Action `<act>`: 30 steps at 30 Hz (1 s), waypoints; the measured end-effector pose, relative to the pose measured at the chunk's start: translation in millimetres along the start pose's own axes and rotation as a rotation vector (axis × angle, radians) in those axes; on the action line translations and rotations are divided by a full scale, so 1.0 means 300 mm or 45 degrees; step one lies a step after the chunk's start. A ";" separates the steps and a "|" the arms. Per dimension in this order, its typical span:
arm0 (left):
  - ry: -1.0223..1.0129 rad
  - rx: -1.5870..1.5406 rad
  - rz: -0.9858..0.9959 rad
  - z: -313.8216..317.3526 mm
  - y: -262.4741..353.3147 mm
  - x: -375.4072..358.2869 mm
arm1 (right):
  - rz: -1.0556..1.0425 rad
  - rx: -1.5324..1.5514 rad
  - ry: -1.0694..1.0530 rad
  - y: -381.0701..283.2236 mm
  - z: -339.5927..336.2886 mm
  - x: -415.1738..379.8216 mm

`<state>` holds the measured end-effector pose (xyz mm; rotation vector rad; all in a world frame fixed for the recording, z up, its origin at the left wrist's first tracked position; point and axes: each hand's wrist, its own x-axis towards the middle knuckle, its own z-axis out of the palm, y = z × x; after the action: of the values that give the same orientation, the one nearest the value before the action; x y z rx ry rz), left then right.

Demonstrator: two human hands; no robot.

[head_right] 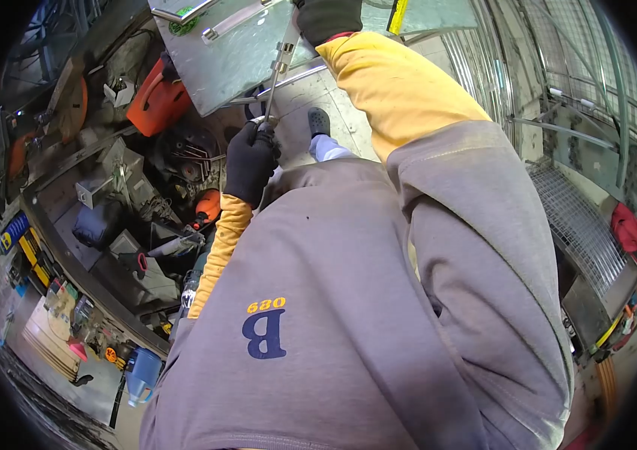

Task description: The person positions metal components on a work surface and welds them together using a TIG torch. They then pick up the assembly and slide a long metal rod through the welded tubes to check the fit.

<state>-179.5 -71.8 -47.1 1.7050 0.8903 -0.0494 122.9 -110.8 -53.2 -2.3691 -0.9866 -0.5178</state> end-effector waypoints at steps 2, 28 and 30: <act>-0.009 0.041 -0.034 0.006 -0.004 0.007 | 0.002 0.008 -0.006 -0.003 0.001 0.000; 0.109 0.246 0.064 0.074 0.037 0.084 | -0.030 -0.006 -0.096 0.008 0.015 0.012; 0.093 0.281 0.080 0.047 0.048 0.037 | -0.046 -0.044 -0.010 0.003 0.014 0.002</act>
<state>-157.4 -78.8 -45.4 1.9500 0.9110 -0.0444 124.7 -108.6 -56.5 -2.3890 -1.0337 -0.5438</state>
